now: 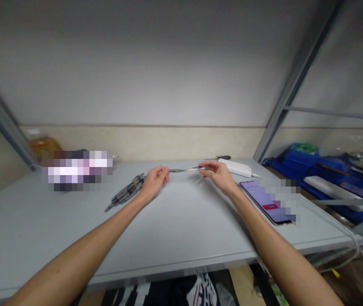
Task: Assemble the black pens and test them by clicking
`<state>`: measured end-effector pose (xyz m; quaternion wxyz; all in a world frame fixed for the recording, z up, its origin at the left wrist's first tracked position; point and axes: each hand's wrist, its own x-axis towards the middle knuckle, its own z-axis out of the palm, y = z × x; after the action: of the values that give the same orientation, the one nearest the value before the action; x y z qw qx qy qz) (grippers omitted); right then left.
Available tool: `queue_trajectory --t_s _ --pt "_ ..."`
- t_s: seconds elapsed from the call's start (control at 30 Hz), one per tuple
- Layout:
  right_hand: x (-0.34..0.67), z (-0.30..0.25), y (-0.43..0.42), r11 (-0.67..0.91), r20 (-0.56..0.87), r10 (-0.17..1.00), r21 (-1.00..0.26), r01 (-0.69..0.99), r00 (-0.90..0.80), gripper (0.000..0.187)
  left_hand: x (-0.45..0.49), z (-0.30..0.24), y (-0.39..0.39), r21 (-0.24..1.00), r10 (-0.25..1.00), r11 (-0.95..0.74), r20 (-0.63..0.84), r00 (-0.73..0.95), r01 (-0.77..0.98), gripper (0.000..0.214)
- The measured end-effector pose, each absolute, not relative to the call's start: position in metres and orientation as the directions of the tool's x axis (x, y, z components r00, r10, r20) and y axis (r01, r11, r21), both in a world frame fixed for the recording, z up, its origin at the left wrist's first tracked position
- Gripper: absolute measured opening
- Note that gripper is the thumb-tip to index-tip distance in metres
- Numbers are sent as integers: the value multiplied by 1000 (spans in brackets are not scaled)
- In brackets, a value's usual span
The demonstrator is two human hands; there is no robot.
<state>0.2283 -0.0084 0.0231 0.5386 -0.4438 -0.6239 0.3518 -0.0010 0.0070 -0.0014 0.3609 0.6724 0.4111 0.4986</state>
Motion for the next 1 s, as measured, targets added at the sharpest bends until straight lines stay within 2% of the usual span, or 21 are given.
queue_trajectory --t_s 0.27,0.47,0.73,0.9,1.0 --pt "231 21 -5 390 398 917 -908 153 26 28 -3 -5 13 906 923 -384 374 88 178 38" --pt "228 20 -5 407 412 911 -901 150 -1 25 -1 -5 11 910 923 -381 366 116 162 37" --pt "222 24 -13 385 388 921 -879 281 -48 27 1 -3 6 919 926 -360 333 176 160 38" --pt "220 25 -16 362 355 931 -876 318 -81 30 0 -2 4 929 922 -359 339 186 89 26" --pt "219 23 -17 308 285 951 -874 375 -118 43 0 -2 4 941 927 -337 331 176 5 23"
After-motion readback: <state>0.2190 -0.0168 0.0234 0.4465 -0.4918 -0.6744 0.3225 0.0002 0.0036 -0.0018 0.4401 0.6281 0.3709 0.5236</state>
